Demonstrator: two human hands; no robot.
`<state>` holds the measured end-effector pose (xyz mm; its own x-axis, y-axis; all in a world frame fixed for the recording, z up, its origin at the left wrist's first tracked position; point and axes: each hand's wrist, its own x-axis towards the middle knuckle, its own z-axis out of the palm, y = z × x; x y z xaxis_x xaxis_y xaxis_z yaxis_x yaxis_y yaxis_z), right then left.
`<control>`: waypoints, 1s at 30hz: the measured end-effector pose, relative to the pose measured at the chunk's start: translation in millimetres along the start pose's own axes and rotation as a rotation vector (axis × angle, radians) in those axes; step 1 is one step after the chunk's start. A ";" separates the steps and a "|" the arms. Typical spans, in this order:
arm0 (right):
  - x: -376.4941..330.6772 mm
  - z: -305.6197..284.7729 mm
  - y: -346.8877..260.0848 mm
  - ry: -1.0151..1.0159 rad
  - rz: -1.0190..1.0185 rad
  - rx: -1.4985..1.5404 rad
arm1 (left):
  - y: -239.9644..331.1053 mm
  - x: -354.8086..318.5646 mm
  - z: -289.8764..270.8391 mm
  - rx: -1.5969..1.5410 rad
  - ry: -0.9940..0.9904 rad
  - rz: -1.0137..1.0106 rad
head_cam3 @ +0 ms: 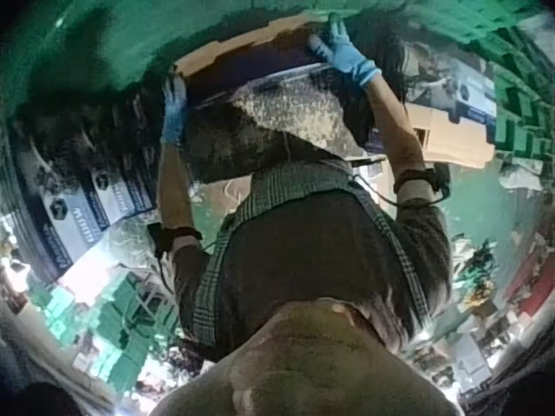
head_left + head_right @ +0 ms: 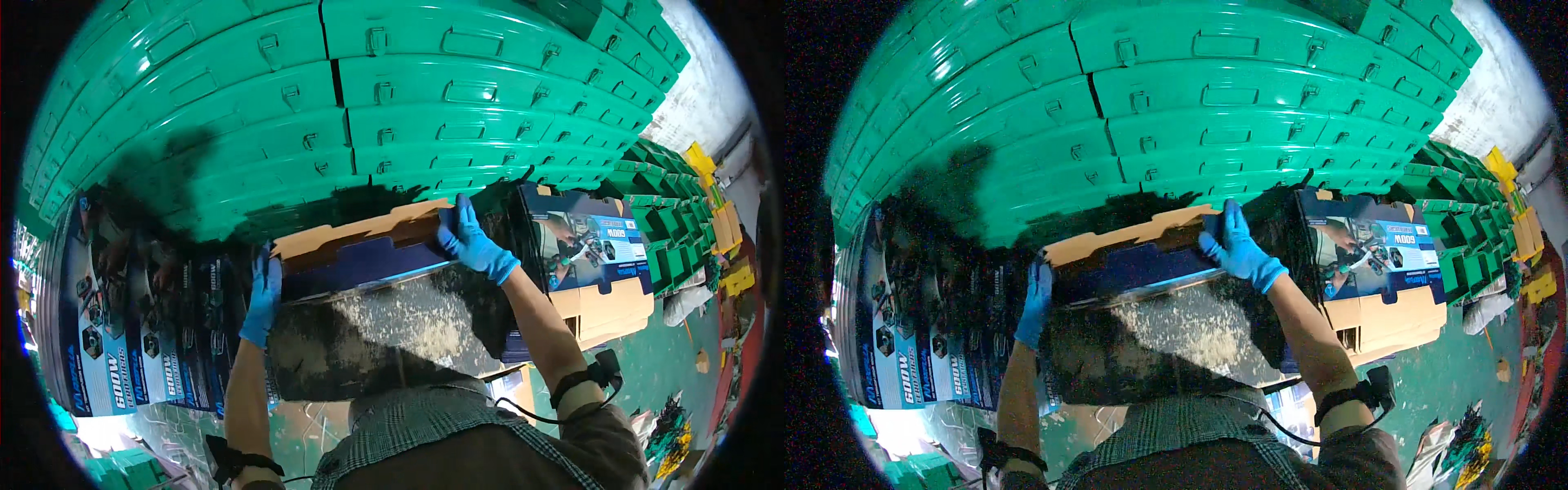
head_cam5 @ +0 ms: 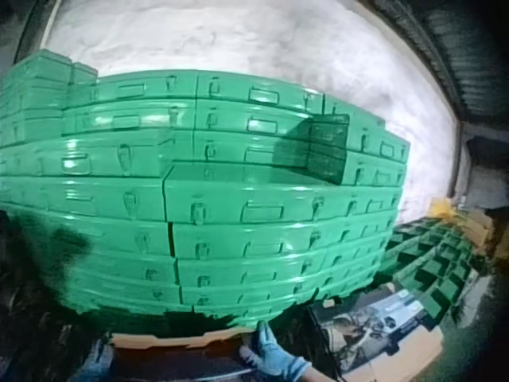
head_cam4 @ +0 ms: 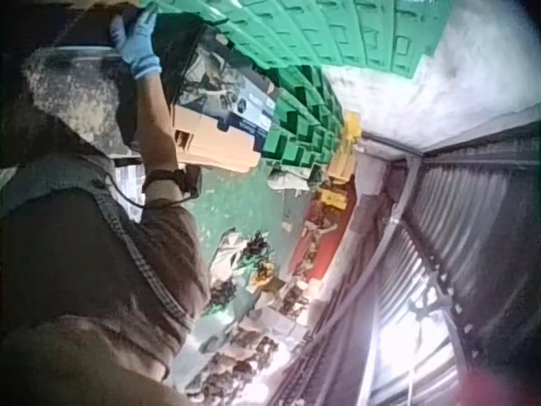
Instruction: Opening product boxes, inspecting or rearranging green metal toolboxes, and repacking them for shipment in a warehouse.
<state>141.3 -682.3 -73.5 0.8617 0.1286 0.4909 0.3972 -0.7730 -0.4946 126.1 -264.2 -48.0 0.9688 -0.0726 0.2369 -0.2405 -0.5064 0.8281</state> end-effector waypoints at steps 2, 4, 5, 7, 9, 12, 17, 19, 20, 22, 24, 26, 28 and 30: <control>13.3 -14.9 -8.4 -0.071 0.254 0.476 | 16.9 4.8 12.6 -0.058 0.098 -0.037; 24.7 -11.5 -12.4 -0.073 0.271 0.418 | 13.2 15.9 19.1 0.149 0.124 -0.007; 25.7 -12.1 -15.0 -0.075 0.267 0.418 | 10.2 18.2 22.2 0.360 0.146 0.020; 29.1 -10.9 -13.3 -0.086 0.173 0.413 | -3.9 22.7 19.1 0.387 0.163 0.043; 37.2 -30.1 1.1 -0.369 0.526 1.217 | -14.0 22.5 10.6 -0.164 -0.011 0.109; 46.0 -27.7 3.3 -0.378 0.556 0.919 | -5.8 31.5 6.0 -0.326 -0.079 -0.002; 61.7 -20.4 -26.6 -0.361 0.274 0.059 | 14.4 43.5 4.0 0.274 -0.172 -0.008; 65.2 -21.7 -36.4 -0.415 0.353 -0.011 | 48.3 50.8 26.3 0.524 -0.169 -0.120; 60.1 -17.3 -38.6 -0.341 0.452 -0.102 | 62.0 51.5 34.0 0.780 -0.160 -0.227; 57.1 -12.9 -47.1 -0.233 0.503 -0.170 | 48.5 53.4 23.6 0.766 -0.174 -0.141; 54.8 -8.5 -24.5 -0.181 0.328 -0.089 | 37.6 51.4 13.6 0.708 -0.182 0.070; 67.1 -27.5 -36.3 -0.271 0.305 0.137 | 35.0 40.1 10.9 0.710 -0.018 0.237; 65.9 -41.8 -55.3 -0.017 0.368 0.230 | 60.1 29.7 29.0 0.671 0.188 0.426; 70.8 -45.0 -75.5 0.202 0.351 0.784 | 91.7 4.8 65.7 0.271 0.123 0.353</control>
<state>158.1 -642.8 30.9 0.9317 -0.2062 0.2991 0.2865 -0.0894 -0.9539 112.7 -367.4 -4.3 0.8120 -0.1872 0.5528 -0.5146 -0.6767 0.5266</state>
